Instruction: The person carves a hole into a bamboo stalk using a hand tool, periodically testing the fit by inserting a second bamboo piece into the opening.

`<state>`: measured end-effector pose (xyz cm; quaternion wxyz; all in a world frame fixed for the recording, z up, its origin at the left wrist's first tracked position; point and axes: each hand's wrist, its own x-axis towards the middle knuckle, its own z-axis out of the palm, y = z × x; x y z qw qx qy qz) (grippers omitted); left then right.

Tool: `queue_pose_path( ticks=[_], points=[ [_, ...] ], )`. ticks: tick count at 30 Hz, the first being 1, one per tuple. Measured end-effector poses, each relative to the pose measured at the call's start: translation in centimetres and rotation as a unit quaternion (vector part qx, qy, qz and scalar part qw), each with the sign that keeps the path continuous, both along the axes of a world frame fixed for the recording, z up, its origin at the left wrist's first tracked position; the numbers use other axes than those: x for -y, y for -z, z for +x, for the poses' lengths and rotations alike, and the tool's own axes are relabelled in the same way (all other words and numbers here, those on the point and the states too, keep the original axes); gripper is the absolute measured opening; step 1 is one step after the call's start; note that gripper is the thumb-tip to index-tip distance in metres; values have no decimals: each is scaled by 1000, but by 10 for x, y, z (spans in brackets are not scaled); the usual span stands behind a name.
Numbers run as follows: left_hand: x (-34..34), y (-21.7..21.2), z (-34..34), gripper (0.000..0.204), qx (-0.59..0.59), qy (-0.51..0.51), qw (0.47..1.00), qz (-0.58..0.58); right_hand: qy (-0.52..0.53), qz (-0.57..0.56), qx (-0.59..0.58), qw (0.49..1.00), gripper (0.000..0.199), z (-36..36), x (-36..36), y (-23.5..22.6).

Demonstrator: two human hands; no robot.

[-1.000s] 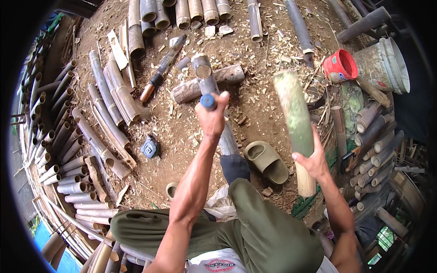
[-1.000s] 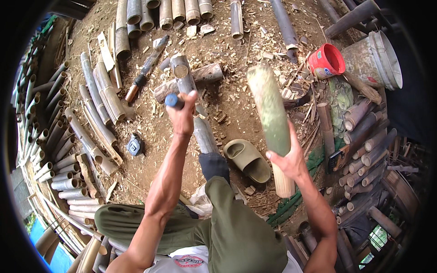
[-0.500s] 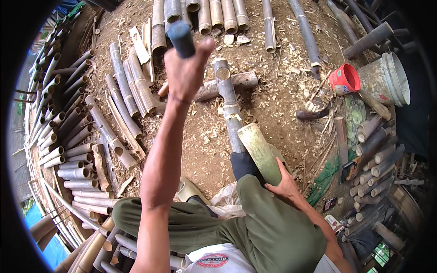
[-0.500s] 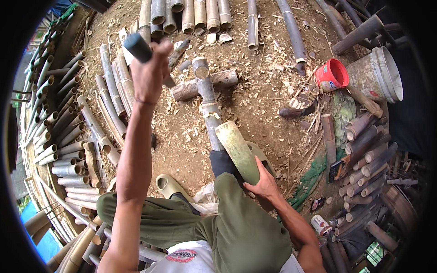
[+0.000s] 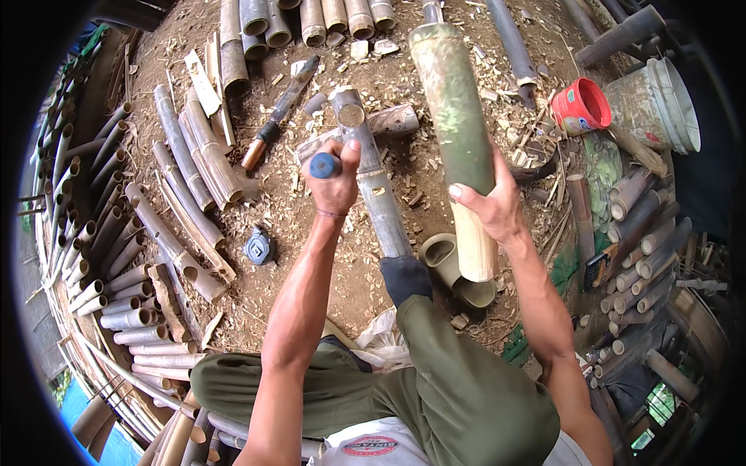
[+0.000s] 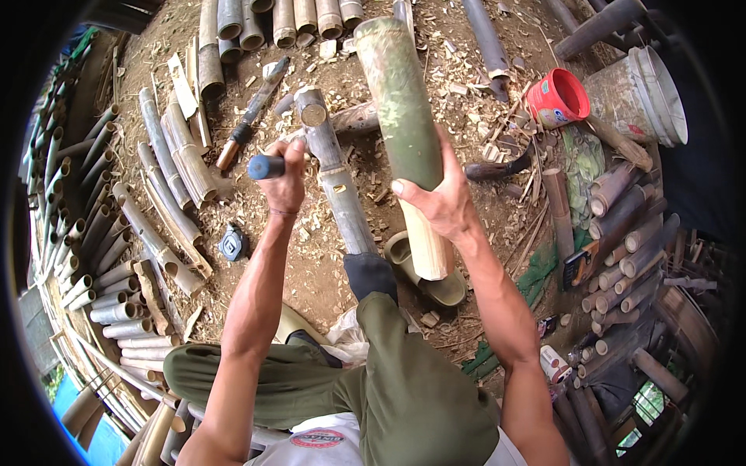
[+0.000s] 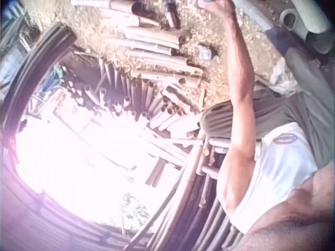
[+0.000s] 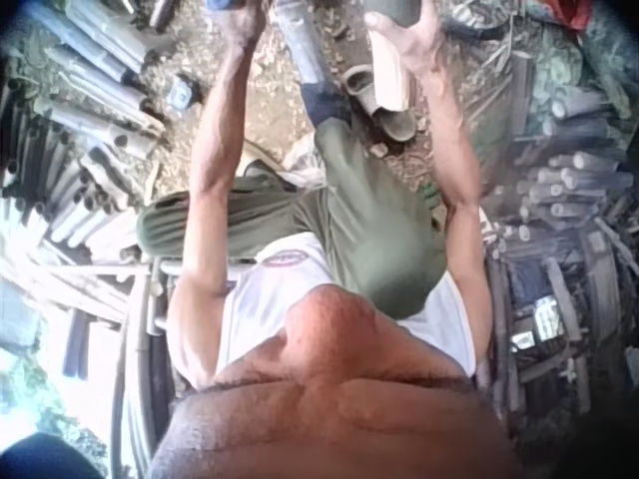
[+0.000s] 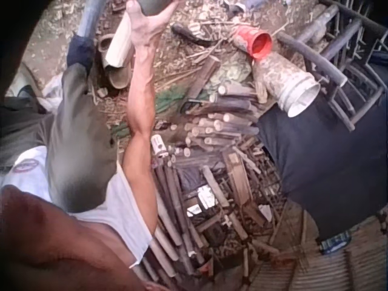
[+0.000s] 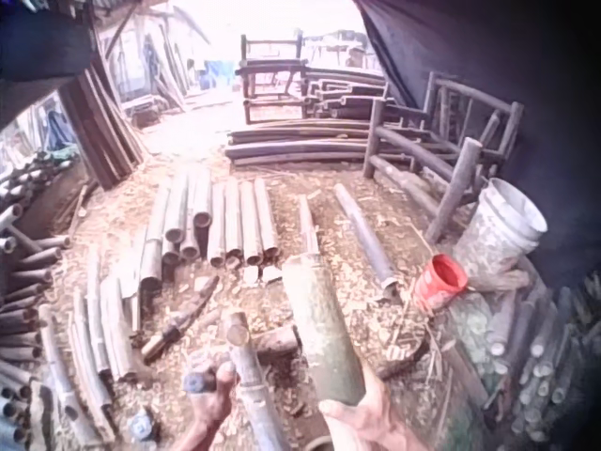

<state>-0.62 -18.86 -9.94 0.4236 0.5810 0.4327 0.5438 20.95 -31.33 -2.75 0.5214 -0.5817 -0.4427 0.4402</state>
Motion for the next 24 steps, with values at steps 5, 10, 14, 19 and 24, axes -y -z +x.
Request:
queue_pose_path(
  ticks=[5,10,14,19,24],
  points=[
    [7,-17,25,38,141,84,974,-157,35,-8,5,999,88,18,29,-28],
    [17,-2,36,39,67,115,974,-182,33,-25,-32,999,88,20,41,-44],
    [20,-1,38,39,56,112,972,-198,33,-32,-17,999,86,25,46,-44],
    [23,-1,36,39,50,109,972,-203,29,-44,-16,999,87,22,43,-49],
    [20,4,34,38,36,109,976,-185,34,-26,-14,999,85,16,39,-51]
  ],
)
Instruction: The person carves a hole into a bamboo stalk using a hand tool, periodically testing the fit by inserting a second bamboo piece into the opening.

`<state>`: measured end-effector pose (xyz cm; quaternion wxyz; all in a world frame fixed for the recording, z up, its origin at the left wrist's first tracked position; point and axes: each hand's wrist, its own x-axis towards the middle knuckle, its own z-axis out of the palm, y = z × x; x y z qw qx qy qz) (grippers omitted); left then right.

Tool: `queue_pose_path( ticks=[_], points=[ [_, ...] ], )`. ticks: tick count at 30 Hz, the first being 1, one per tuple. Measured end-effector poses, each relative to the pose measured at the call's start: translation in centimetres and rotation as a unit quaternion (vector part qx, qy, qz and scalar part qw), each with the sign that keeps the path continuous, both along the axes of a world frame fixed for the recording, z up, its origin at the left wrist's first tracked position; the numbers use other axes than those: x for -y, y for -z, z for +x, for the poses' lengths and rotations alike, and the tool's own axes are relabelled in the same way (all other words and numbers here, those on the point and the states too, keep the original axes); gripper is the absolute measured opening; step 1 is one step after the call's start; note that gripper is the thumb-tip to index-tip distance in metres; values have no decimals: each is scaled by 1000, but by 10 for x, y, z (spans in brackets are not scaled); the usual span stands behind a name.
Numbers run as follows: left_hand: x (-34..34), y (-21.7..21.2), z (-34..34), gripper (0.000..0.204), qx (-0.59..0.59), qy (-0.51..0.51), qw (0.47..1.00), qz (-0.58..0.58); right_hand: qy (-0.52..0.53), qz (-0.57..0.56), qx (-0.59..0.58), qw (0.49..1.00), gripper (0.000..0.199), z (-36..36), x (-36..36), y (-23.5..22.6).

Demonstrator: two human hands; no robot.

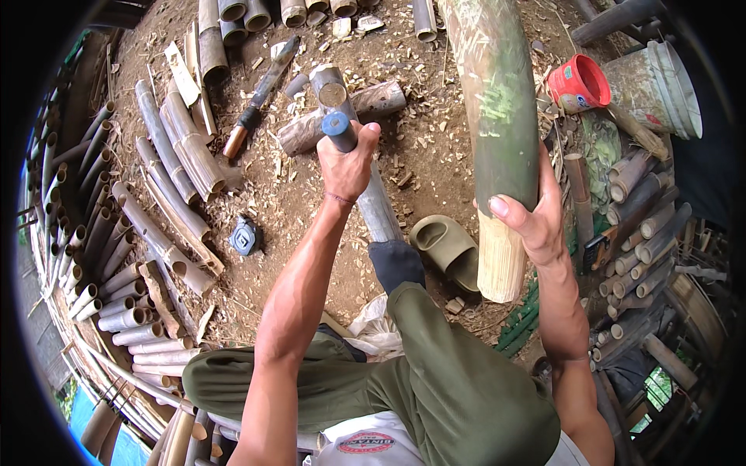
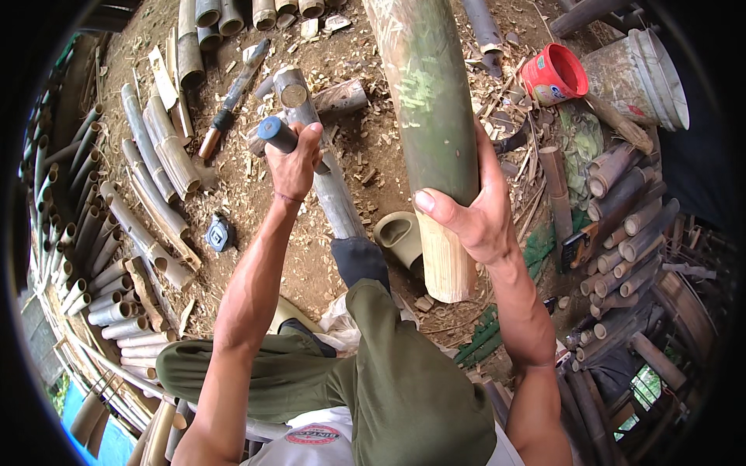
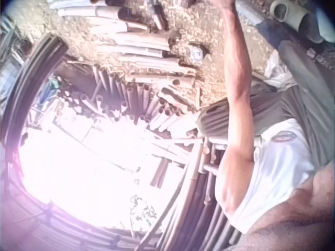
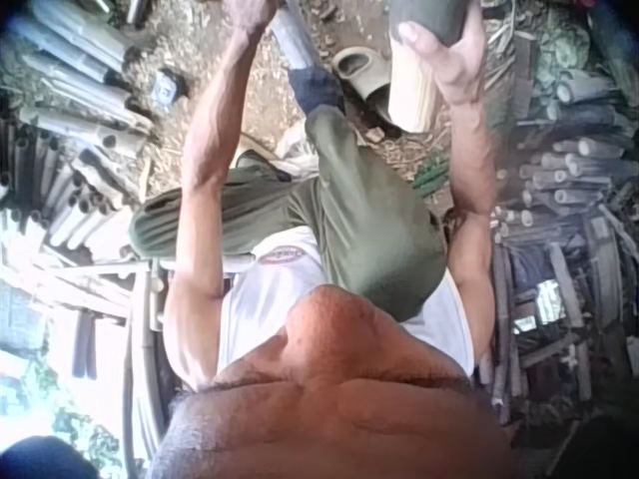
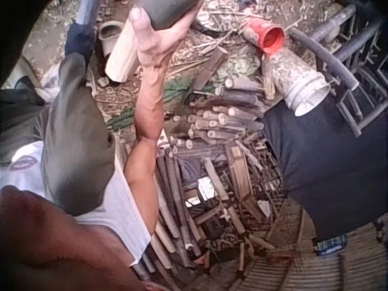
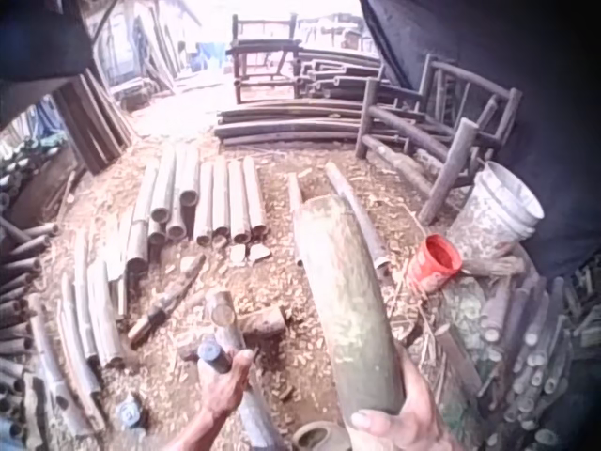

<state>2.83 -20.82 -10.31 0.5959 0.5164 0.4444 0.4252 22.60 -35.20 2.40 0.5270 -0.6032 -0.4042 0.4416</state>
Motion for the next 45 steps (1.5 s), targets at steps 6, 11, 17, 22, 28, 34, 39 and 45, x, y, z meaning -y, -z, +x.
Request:
queue_pose_path(
  ticks=[6,11,17,22,28,34,39,45],
  points=[
    [4,-5,2,37,-45,7,999,18,-4,17,13,1000,80,1,-5,-16],
    [8,-8,13,35,-75,17,997,21,11,124,105,987,79,0,-15,-51],
    [8,1,21,38,-70,4,991,118,-165,103,460,866,96,0,-46,-45],
    [8,-3,16,41,-116,-13,989,91,-103,266,324,902,88,2,-66,-105],
    [6,26,28,24,-380,1,803,460,-197,8,379,904,95,-13,-31,-35],
    [20,42,9,28,-95,114,989,-7,-144,0,213,966,103,1,-12,-37],
    [17,25,9,36,-164,146,974,53,-28,83,6,996,91,11,-11,-48],
    [14,-8,14,43,-80,72,985,137,4,13,58,998,89,28,16,-36]
  ],
)
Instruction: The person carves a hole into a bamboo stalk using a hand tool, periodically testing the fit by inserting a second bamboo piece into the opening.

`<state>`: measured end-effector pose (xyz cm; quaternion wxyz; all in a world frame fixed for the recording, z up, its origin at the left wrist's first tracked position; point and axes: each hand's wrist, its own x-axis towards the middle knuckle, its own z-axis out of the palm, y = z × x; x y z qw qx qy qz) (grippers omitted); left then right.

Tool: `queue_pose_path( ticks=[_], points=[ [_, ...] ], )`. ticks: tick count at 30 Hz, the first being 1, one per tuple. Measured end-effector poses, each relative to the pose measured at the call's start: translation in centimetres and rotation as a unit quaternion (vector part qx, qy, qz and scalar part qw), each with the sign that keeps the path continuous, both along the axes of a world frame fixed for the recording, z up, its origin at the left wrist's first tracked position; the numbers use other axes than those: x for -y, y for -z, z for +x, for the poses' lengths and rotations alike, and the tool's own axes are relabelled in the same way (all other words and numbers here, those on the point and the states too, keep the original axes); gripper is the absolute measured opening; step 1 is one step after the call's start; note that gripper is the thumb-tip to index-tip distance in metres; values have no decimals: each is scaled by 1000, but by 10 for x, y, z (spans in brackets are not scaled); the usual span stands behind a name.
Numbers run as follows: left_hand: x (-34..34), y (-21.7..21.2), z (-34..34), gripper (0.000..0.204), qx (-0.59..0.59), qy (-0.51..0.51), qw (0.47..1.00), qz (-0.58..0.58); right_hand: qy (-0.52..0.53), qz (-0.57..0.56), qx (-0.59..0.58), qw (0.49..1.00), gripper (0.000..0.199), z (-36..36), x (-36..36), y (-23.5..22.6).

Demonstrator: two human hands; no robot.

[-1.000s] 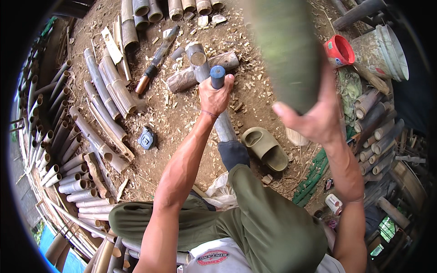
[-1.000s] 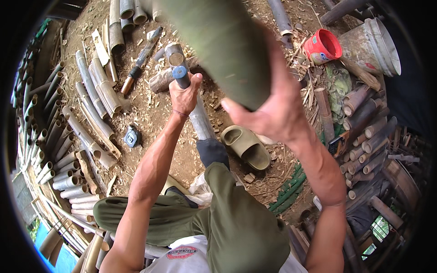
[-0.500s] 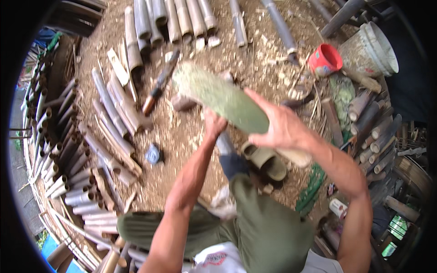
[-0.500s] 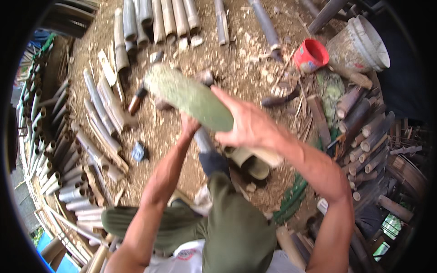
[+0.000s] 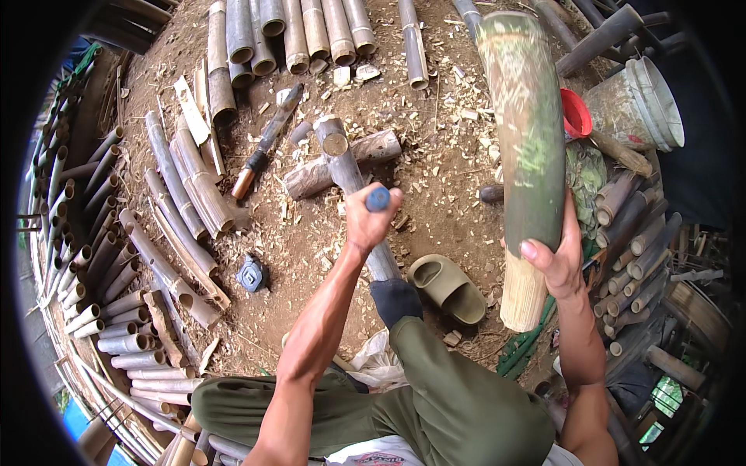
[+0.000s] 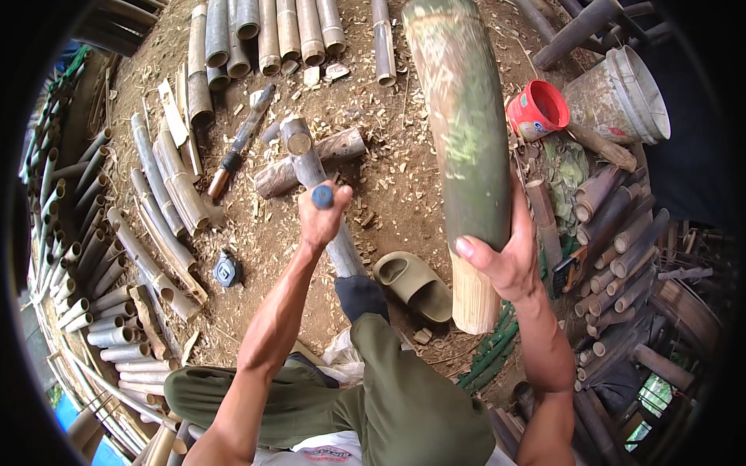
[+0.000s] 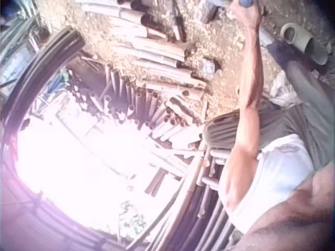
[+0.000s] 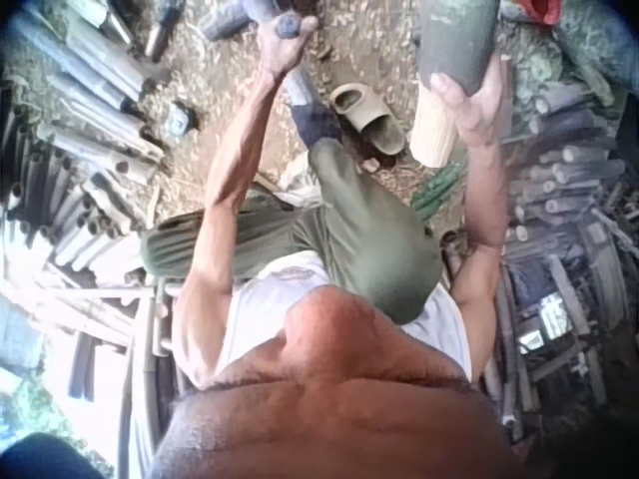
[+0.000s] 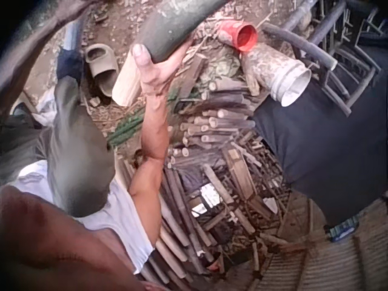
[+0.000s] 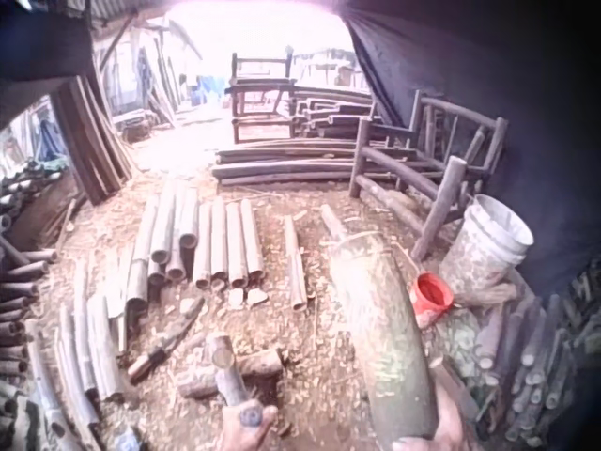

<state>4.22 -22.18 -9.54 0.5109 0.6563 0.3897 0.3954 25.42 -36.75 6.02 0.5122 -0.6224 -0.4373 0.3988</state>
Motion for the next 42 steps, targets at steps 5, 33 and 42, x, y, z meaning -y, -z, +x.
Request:
queue_pose_path(
  ticks=[5,33,42],
  points=[
    [-61,-139,29,37,127,-23,992,15,20,-71,-28,997,92,-5,31,21],
    [-17,-4,-24,38,156,-114,963,-185,-50,4,-35,998,92,-17,-3,28],
    [-16,-3,-22,35,155,-126,961,-192,-53,15,-32,998,92,-23,-14,23]
  ],
)
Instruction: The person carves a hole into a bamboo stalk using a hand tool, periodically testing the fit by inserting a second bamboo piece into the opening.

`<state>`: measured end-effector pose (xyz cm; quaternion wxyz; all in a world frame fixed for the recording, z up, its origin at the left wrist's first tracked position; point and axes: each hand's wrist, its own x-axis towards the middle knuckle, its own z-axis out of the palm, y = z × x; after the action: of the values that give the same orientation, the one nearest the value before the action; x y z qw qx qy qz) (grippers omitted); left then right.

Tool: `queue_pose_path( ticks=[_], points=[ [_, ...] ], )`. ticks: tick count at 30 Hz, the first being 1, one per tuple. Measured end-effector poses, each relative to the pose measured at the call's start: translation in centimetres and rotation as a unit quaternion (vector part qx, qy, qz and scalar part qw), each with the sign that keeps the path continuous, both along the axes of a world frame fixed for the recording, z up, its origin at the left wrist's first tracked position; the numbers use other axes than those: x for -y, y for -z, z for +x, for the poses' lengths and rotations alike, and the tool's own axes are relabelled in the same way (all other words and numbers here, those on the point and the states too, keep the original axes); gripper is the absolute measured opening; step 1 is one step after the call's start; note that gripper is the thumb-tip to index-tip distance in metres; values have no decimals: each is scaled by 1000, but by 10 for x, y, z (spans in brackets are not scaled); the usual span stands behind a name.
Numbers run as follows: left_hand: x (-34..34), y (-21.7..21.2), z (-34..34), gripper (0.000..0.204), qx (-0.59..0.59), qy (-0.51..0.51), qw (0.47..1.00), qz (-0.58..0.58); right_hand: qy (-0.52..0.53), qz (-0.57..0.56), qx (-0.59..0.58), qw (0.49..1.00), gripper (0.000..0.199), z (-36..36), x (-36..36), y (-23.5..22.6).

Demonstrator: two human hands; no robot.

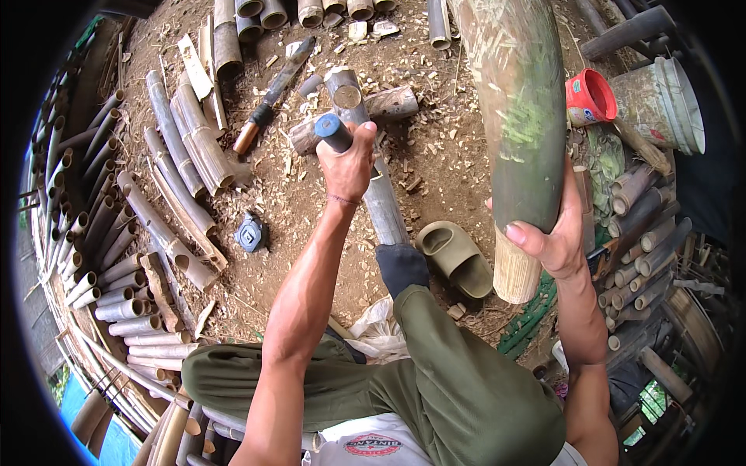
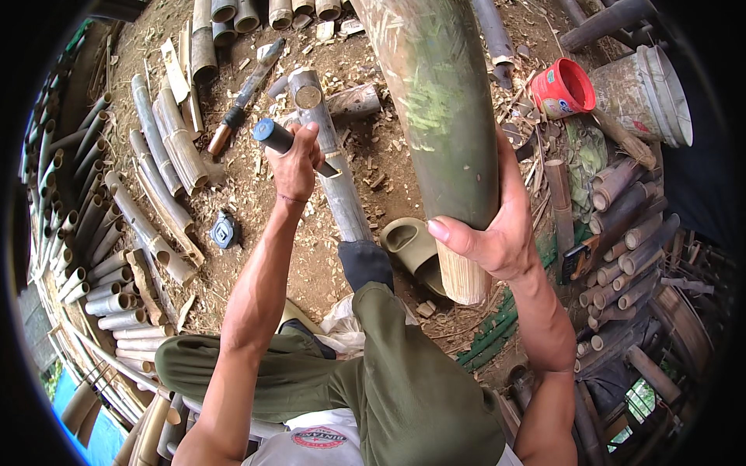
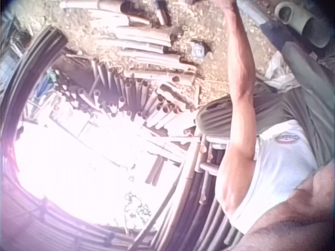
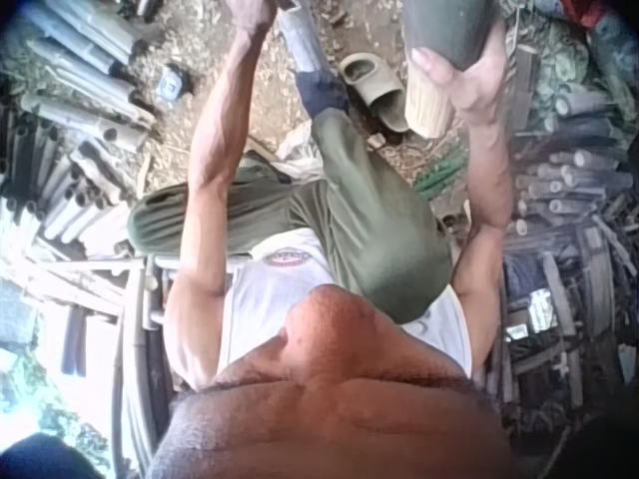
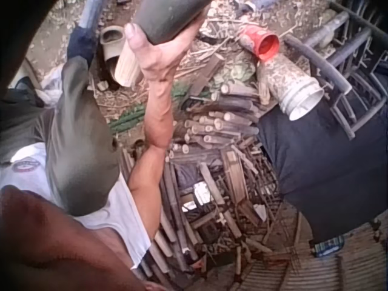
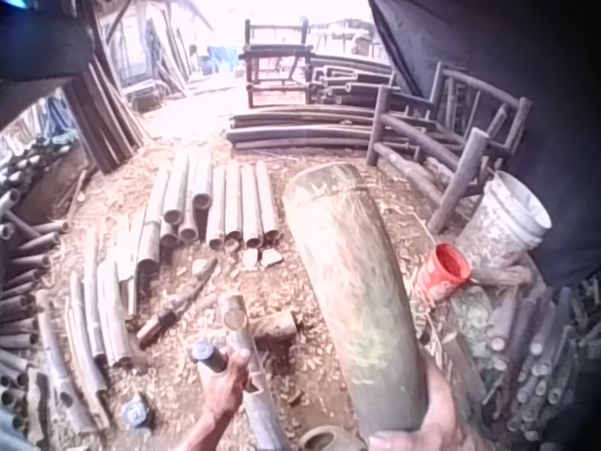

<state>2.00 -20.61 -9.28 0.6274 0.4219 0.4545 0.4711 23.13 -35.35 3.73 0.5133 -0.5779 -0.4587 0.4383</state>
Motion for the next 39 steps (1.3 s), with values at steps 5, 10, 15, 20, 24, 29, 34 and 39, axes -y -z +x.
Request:
queue_pose_path(
  ticks=[5,10,15,20,24,29,34,39],
  points=[
    [-1,2,-1,36,-4,7,1000,8,-1,-14,-9,1000,92,-4,-2,-5],
    [4,11,-2,35,-35,9,998,53,-18,69,10,997,94,-9,-19,-19],
    [10,20,1,29,-14,-1,997,78,-83,219,338,912,98,-11,-64,-31],
    [7,18,0,22,14,0,999,50,-165,176,581,777,105,-12,-94,-58],
    [9,11,2,29,2,7,999,37,-136,225,421,868,102,-22,-82,-73],
    [-24,-26,-24,32,199,-131,968,76,-136,166,219,952,101,-10,-64,-60],
    [-5,-3,-10,33,120,-19,992,25,-114,98,160,976,104,-5,-49,-49],
    [-1,1,-7,32,83,-18,996,6,-104,92,146,980,102,-4,-47,-47]
  ],
)
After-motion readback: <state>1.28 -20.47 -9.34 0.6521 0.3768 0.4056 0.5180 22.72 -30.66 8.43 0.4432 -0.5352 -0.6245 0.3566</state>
